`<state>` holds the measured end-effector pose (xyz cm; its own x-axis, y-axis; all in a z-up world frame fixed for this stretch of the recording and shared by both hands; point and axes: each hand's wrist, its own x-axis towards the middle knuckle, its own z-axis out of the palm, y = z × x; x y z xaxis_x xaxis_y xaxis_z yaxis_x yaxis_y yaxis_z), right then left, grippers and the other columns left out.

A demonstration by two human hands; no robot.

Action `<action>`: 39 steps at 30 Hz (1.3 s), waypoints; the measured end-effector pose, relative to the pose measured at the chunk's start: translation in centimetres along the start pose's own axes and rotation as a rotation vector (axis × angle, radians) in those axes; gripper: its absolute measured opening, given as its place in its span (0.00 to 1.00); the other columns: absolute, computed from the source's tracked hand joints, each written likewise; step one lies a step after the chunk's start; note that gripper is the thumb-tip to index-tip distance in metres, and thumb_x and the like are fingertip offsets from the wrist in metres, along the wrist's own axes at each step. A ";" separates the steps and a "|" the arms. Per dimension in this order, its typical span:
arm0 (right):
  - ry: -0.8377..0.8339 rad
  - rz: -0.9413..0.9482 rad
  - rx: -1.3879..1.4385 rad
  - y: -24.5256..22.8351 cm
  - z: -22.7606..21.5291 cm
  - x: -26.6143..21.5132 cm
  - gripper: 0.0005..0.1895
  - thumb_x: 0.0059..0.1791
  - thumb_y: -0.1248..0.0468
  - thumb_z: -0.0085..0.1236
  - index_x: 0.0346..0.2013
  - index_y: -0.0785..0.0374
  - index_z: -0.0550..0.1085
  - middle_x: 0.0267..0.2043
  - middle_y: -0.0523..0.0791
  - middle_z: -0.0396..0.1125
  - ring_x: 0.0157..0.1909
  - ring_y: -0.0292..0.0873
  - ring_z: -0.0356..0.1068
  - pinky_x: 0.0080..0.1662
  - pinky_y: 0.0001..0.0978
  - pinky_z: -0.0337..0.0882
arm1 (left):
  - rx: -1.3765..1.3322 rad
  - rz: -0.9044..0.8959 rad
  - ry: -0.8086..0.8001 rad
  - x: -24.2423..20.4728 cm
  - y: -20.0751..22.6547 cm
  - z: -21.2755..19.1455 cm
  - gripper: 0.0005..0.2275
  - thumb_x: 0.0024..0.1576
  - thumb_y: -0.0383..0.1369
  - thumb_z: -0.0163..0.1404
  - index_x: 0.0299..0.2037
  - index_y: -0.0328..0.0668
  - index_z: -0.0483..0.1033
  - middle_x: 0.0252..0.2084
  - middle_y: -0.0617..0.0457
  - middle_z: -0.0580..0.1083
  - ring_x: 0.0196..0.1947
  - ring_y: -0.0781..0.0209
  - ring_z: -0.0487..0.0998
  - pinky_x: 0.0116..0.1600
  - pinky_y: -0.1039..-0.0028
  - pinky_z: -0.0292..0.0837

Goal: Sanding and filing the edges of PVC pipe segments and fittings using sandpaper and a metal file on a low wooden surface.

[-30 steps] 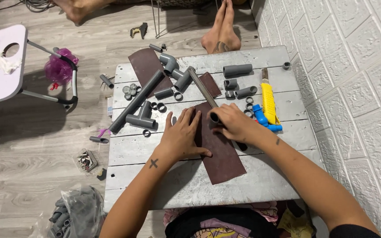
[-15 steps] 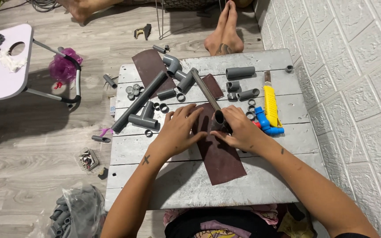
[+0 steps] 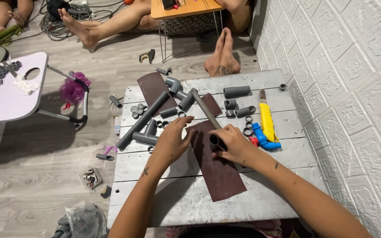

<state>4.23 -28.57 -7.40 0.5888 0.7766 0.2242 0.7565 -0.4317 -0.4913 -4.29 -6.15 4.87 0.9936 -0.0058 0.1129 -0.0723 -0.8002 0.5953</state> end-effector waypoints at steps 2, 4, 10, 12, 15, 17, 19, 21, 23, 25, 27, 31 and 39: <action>0.026 -0.062 0.074 -0.4 -3.0 0.3 0.41 0.38 0.40 0.71 0.59 0.55 0.70 0.54 0.46 0.71 0.56 0.51 0.66 0.55 0.47 0.66 | 0.025 -0.037 0.040 0.4 -1.1 -0.3 0.14 0.61 0.35 0.50 0.55 0.41 0.76 0.44 0.43 0.80 0.44 0.45 0.82 0.50 0.56 0.76; 0.054 -0.126 0.146 -1.3 -6.5 0.7 0.47 0.35 0.36 0.72 0.60 0.57 0.70 0.58 0.51 0.70 0.58 0.55 0.67 0.59 0.51 0.65 | 0.050 -0.072 0.083 1.1 -1.5 -1.5 0.13 0.62 0.39 0.50 0.51 0.45 0.79 0.39 0.47 0.82 0.37 0.49 0.85 0.45 0.58 0.79; 0.309 -0.163 0.158 -5.8 -12.7 4.7 0.13 0.58 0.58 0.46 0.38 0.55 0.79 0.59 0.44 0.69 0.60 0.52 0.64 0.60 0.44 0.64 | 0.126 -0.202 0.036 5.3 -0.5 -5.1 0.24 0.64 0.53 0.35 0.35 0.44 0.80 0.26 0.40 0.78 0.38 0.29 0.79 0.46 0.44 0.74; 0.302 -0.395 0.168 -9.3 -14.1 7.5 0.21 0.58 0.62 0.45 0.66 0.55 0.68 0.69 0.53 0.59 0.71 0.59 0.57 0.68 0.51 0.59 | 0.194 -0.111 0.052 8.3 0.3 -5.0 0.19 0.62 0.49 0.40 0.43 0.48 0.82 0.26 0.48 0.79 0.37 0.39 0.82 0.44 0.49 0.76; 0.345 -0.605 0.012 -12.4 -11.8 12.4 0.25 0.59 0.47 0.40 0.67 0.55 0.67 0.68 0.54 0.58 0.72 0.60 0.57 0.70 0.56 0.57 | 0.071 -0.005 -0.079 11.1 1.5 -6.0 0.19 0.63 0.48 0.36 0.48 0.47 0.77 0.36 0.47 0.76 0.44 0.44 0.78 0.50 0.53 0.72; 0.421 -0.689 -0.157 -9.7 -11.3 15.2 0.19 0.56 0.45 0.45 0.53 0.52 0.72 0.52 0.47 0.64 0.57 0.53 0.65 0.59 0.47 0.64 | -0.017 0.073 -0.173 12.4 2.6 -7.2 0.21 0.63 0.48 0.33 0.51 0.45 0.74 0.43 0.47 0.73 0.49 0.48 0.75 0.55 0.56 0.69; 0.488 -0.762 -0.318 -7.3 -12.2 15.7 0.17 0.54 0.43 0.50 0.40 0.50 0.77 0.36 0.40 0.70 0.43 0.47 0.73 0.48 0.38 0.71 | -0.111 0.144 -0.277 12.9 3.3 -8.0 0.22 0.64 0.47 0.30 0.55 0.44 0.70 0.51 0.46 0.71 0.54 0.52 0.72 0.60 0.59 0.66; 0.314 -0.393 -0.150 -5.0 -15.2 14.8 0.13 0.58 0.69 0.43 0.43 0.63 0.78 0.41 0.54 0.77 0.67 0.70 0.64 0.72 0.65 0.17 | -0.298 0.293 -0.466 12.9 4.2 -8.9 0.25 0.65 0.46 0.24 0.63 0.40 0.64 0.66 0.45 0.66 0.64 0.59 0.65 0.71 0.64 0.59; 0.168 -0.111 -0.092 -2.9 -14.7 14.6 0.25 0.55 0.50 0.28 0.61 0.63 0.57 0.55 0.49 0.36 0.72 0.62 0.36 0.71 0.71 0.22 | -0.514 0.223 -0.159 11.5 3.5 -11.9 0.21 0.61 0.41 0.29 0.58 0.40 0.66 0.52 0.46 0.72 0.50 0.58 0.72 0.54 0.69 0.67; 0.031 0.172 -0.041 -2.2 -14.0 14.9 0.50 0.52 0.32 0.12 0.78 0.64 0.35 0.68 0.46 -0.06 0.78 0.56 0.08 0.69 0.77 0.28 | -0.720 0.167 0.150 11.4 4.7 -12.1 0.18 0.58 0.36 0.33 0.53 0.39 0.69 0.38 0.45 0.77 0.36 0.57 0.78 0.37 0.74 0.74; -0.065 0.267 1.023 -3.5 -11.7 15.6 0.60 0.36 0.21 0.21 0.76 0.46 0.44 0.73 0.61 0.53 0.71 0.63 0.57 0.67 0.56 0.59 | -0.229 0.361 0.594 11.0 7.0 -9.3 0.16 0.66 0.37 0.35 0.58 0.38 0.67 0.44 0.47 0.75 0.45 0.55 0.73 0.52 0.65 0.67; -0.297 -0.421 1.680 -8.1 -15.4 13.4 0.51 0.47 0.25 0.19 0.77 0.49 0.47 0.82 0.55 0.40 0.79 0.63 0.49 0.75 0.72 0.53 | 0.672 0.987 0.247 12.3 4.9 -4.5 0.24 0.69 0.49 0.45 0.74 0.65 0.56 0.76 0.40 0.49 0.76 0.37 0.46 0.78 0.41 0.37; 0.523 0.476 1.969 -13.9 -17.6 13.8 0.34 0.54 0.39 0.28 0.65 0.52 0.66 0.65 0.52 0.66 0.53 0.59 0.70 0.56 0.54 0.74 | 0.496 0.925 0.372 11.4 4.8 -3.4 0.21 0.72 0.30 0.39 0.74 0.31 0.59 0.79 0.37 0.35 0.80 0.44 0.35 0.75 0.42 0.69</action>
<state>6.86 -19.91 17.40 0.8743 0.4538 -0.1721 -0.4711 0.7085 -0.5254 6.41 -8.03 11.67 0.4804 -0.6105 0.6297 -0.6461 -0.7319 -0.2165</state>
